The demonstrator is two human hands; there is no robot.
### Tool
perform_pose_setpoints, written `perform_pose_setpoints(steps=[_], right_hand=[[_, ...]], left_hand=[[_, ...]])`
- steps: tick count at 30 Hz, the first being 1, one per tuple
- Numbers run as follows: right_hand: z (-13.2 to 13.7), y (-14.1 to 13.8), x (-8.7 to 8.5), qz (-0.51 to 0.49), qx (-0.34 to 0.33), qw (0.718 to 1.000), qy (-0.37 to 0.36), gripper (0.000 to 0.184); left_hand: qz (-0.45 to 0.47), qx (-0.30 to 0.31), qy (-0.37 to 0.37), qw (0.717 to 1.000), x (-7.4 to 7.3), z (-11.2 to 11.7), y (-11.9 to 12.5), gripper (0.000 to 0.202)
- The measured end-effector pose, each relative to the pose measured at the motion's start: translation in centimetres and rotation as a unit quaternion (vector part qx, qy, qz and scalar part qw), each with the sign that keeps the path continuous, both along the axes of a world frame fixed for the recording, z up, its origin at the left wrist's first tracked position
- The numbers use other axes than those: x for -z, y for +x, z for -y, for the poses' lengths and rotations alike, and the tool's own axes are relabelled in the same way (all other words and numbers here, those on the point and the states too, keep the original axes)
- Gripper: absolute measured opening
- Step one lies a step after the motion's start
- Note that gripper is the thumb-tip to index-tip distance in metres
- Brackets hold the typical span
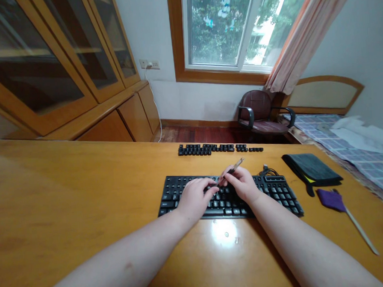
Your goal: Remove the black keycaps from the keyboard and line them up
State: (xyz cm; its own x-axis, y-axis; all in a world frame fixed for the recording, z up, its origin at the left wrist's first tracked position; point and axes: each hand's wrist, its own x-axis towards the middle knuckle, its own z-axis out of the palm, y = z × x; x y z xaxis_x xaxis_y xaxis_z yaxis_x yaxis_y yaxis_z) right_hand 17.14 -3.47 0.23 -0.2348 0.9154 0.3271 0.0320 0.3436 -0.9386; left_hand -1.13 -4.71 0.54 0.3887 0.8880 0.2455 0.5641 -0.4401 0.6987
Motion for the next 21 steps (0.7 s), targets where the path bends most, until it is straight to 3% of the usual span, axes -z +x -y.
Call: perform_pose_setpoints(steps=[4, 8, 14, 19, 21], right_hand=[[-0.1, 0.1, 0.0, -0.078, -0.035, 0.996, -0.023, 0.02], [-0.1, 0.2, 0.1, -0.071, -0.045, 0.996, -0.014, 0.024], [0.0, 0.1, 0.0, 0.053, -0.003, 0.996, 0.076, 0.017], [0.1, -0.3, -0.4, 0.193, 0.064, 0.963, 0.175, 0.005], [0.1, -0.4, -0.4, 0.239, 0.054, 0.951, 0.186, 0.016]], left_hand=[[0.081, -0.013, -0.062, 0.995, 0.1, -0.3, -0.1, 0.015], [0.157, -0.021, -0.129, 0.979, 0.3, -0.8, -0.1, 0.018], [0.216, -0.061, -0.146, 0.964, 0.2, -1.3, -0.1, 0.021], [0.191, -0.029, -0.139, 0.971, 0.2, -1.0, -0.1, 0.022], [0.204, -0.028, -0.144, 0.968, 0.5, -1.1, -0.1, 0.026]])
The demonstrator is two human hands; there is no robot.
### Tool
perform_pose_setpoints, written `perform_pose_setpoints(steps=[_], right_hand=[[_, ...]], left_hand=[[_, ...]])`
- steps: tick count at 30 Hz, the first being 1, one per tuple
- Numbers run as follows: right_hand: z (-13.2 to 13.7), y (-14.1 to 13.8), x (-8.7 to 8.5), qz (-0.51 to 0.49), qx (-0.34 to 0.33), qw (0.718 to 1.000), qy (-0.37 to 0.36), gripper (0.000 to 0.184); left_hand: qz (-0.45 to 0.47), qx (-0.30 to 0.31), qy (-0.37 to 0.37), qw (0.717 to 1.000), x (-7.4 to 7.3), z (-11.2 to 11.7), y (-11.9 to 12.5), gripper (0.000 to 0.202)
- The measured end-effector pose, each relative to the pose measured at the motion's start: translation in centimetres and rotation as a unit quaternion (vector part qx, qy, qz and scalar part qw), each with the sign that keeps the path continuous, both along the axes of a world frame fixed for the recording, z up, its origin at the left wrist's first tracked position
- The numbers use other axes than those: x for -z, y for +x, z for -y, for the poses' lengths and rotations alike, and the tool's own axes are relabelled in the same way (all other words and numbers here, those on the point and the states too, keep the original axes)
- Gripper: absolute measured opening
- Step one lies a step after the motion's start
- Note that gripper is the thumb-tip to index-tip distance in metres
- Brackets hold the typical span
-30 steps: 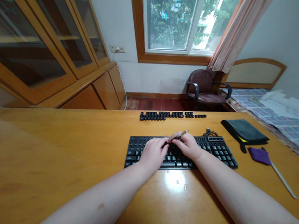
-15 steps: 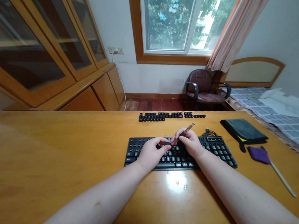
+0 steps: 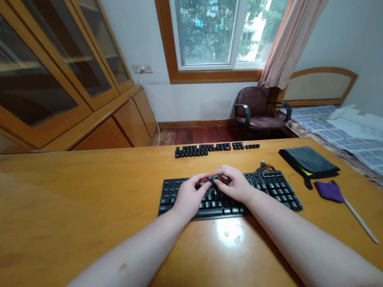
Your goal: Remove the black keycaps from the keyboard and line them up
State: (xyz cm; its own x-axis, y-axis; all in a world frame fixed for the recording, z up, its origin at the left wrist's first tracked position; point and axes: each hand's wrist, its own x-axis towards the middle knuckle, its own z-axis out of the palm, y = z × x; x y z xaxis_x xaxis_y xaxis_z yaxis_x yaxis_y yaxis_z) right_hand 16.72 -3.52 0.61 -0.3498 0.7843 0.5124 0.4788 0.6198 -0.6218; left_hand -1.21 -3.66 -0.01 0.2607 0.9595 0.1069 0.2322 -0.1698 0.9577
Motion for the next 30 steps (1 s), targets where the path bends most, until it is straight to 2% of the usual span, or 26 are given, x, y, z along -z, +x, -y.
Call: perform_pose_setpoints(steps=[5, 11, 14, 17, 20, 23, 27, 30], right_hand=[[-0.3, -0.1, 0.2, 0.071, -0.023, 0.997, -0.007, 0.026], [-0.5, -0.3, 0.5, 0.07, -0.025, 0.997, -0.03, 0.018], [-0.3, -0.1, 0.0, 0.052, 0.016, 0.997, -0.046, 0.015], [-0.8, 0.7, -1.4, 0.029, 0.11, 0.992, -0.056, 0.019], [-3.0, 1.5, -3.3, 0.044, 0.196, 0.976, -0.086, 0.021], [-6.2, 1.7, -4.0, 0.134, 0.209, 0.958, -0.141, 0.016], [-9.3, 1.1, -2.3, 0.22, 0.283, 0.919, -0.165, 0.015], [-9.7, 0.8, -0.5, 0.245, 0.283, 0.913, -0.16, 0.018]], left_hand=[[0.044, 0.004, -0.017, 0.999, 0.7, -0.2, 0.0, 0.034], [0.025, 0.004, -0.013, 1.0, 0.4, 0.2, 0.0, 0.039], [0.008, 0.0, 0.013, 1.0, 0.6, 0.4, 0.0, 0.039], [-0.045, -0.017, 0.043, 0.998, 0.8, 0.6, 0.0, 0.037], [-0.108, -0.012, 0.069, 0.992, 0.5, 0.8, 0.0, 0.033], [-0.164, 0.007, 0.098, 0.981, -0.1, 1.0, 0.1, 0.028], [-0.202, 0.023, 0.114, 0.972, -0.7, 1.1, 0.3, 0.021], [-0.209, 0.018, 0.12, 0.97, -0.7, 1.2, 0.4, 0.02]])
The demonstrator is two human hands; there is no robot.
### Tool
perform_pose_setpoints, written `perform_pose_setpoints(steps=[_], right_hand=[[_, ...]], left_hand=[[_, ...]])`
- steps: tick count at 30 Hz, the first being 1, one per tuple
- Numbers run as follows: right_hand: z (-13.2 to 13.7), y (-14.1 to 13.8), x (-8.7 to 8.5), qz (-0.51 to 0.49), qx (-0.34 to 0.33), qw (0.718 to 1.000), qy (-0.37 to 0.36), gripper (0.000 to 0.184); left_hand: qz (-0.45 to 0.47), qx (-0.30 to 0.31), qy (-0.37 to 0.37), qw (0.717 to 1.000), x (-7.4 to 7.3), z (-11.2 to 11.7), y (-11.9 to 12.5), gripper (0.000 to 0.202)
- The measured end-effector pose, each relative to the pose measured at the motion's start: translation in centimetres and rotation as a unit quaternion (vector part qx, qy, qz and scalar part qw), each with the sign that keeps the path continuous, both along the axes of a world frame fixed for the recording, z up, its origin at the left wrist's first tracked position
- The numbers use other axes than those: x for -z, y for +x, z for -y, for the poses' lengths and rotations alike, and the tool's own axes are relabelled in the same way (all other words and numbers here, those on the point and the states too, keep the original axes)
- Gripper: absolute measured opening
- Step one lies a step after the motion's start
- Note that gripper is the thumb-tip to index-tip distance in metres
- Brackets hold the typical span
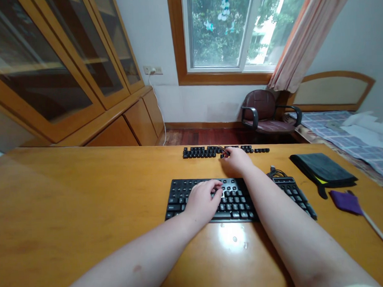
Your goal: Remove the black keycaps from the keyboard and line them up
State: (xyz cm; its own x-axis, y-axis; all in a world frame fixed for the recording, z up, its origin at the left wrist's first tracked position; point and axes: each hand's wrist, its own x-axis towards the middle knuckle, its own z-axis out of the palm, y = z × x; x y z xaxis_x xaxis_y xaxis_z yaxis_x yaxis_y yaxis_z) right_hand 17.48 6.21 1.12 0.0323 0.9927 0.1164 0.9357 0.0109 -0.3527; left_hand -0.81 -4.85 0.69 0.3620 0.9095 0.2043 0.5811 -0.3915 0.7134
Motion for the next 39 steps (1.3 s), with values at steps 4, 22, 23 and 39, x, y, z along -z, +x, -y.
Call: perform_pose_setpoints(steps=[4, 22, 23, 39], right_hand=[[-0.1, -0.1, 1.4, 0.012, 0.011, 1.0, 0.012, 0.02], [-0.8, -0.2, 2.4, -0.015, 0.011, 1.0, 0.025, 0.021], [-0.7, -0.2, 2.3, -0.021, 0.009, 0.999, 0.023, 0.021], [-0.6, -0.5, 2.0, -0.065, -0.007, 0.998, -0.021, 0.023]], left_hand=[[-0.001, -0.004, 0.002, 1.0, 0.1, 0.0, 0.1, 0.019], [0.014, -0.004, -0.015, 1.0, 0.0, -0.1, 0.0, 0.02], [0.014, -0.002, -0.015, 1.0, 0.0, -0.1, 0.0, 0.02], [0.013, 0.0, -0.005, 1.0, 0.2, -0.1, 0.0, 0.02]])
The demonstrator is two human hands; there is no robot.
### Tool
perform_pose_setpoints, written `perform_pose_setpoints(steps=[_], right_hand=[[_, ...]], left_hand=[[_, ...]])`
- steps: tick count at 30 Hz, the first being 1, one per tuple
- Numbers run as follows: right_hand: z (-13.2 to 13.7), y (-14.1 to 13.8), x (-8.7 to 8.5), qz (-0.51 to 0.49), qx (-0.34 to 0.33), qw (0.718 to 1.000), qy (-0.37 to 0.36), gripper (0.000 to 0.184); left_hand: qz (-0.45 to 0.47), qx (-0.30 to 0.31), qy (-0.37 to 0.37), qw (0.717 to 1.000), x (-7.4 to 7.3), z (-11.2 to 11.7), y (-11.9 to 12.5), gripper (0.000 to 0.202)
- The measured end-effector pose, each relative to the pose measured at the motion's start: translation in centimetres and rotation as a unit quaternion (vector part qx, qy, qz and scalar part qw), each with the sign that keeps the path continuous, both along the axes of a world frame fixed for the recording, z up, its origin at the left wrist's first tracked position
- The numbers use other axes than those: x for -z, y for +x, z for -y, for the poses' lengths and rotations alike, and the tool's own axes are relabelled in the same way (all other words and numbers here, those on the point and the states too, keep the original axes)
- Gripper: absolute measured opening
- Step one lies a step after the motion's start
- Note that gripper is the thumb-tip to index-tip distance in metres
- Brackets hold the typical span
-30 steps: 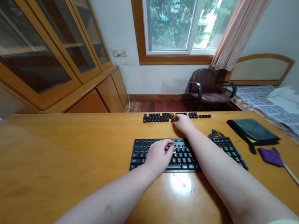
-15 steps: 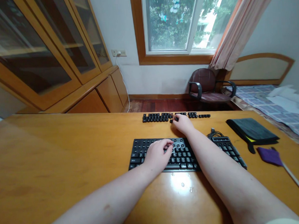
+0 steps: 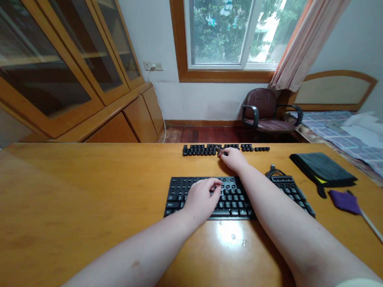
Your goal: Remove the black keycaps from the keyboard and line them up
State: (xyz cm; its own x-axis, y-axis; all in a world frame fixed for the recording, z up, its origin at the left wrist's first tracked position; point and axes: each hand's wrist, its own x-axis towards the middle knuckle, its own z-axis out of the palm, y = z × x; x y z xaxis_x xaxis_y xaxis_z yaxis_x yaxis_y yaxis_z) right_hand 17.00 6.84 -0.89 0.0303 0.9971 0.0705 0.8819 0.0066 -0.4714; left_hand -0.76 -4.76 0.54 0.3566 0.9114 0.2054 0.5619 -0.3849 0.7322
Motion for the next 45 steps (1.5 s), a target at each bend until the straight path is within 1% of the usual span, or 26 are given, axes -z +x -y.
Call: perform_pose_setpoints(steps=[5, 15, 27, 32, 35, 37, 40, 42, 43, 45], right_hand=[[-0.1, 0.1, 0.2, 0.001, -0.001, 1.0, 0.006, 0.023], [-0.2, 0.2, 0.1, 0.003, -0.005, 1.0, 0.019, 0.022], [-0.7, 0.3, 1.0, -0.015, -0.013, 0.999, 0.035, 0.021], [-0.6, 0.3, 1.0, -0.023, -0.02, 0.998, 0.05, 0.019], [-0.5, 0.4, 0.8, -0.032, -0.014, 0.997, 0.074, 0.019], [-0.4, 0.5, 0.4, -0.051, -0.007, 0.993, 0.108, 0.019], [0.3, 0.6, -0.6, -0.107, -0.004, 0.981, 0.162, 0.02], [1.4, 0.5, -1.5, -0.182, -0.01, 0.969, 0.168, 0.024], [2.2, 0.3, -1.9, -0.234, -0.019, 0.959, 0.158, 0.027], [4.3, -0.1, -2.5, -0.345, -0.036, 0.927, 0.145, 0.033]], left_hand=[[-0.003, -0.001, 0.002, 1.0, 0.2, 0.0, 0.0, 0.019], [-0.009, 0.0, -0.003, 1.0, -0.1, 0.0, 0.0, 0.019], [-0.022, 0.001, -0.001, 1.0, 0.0, -0.1, 0.0, 0.02], [-0.03, 0.003, -0.001, 1.0, 0.0, -0.1, 0.0, 0.019], [-0.048, 0.007, 0.01, 0.999, 0.0, 0.1, -0.1, 0.02], [-0.08, 0.005, 0.037, 0.996, 0.0, 0.2, -0.2, 0.023], [-0.137, 0.014, 0.075, 0.988, 0.2, 0.2, -0.3, 0.036], [-0.162, 0.029, 0.078, 0.983, 0.4, 0.2, -0.4, 0.044], [-0.17, 0.034, 0.077, 0.982, 0.5, 0.1, -0.4, 0.046], [-0.176, 0.034, 0.074, 0.981, 0.7, 0.0, -0.5, 0.047]])
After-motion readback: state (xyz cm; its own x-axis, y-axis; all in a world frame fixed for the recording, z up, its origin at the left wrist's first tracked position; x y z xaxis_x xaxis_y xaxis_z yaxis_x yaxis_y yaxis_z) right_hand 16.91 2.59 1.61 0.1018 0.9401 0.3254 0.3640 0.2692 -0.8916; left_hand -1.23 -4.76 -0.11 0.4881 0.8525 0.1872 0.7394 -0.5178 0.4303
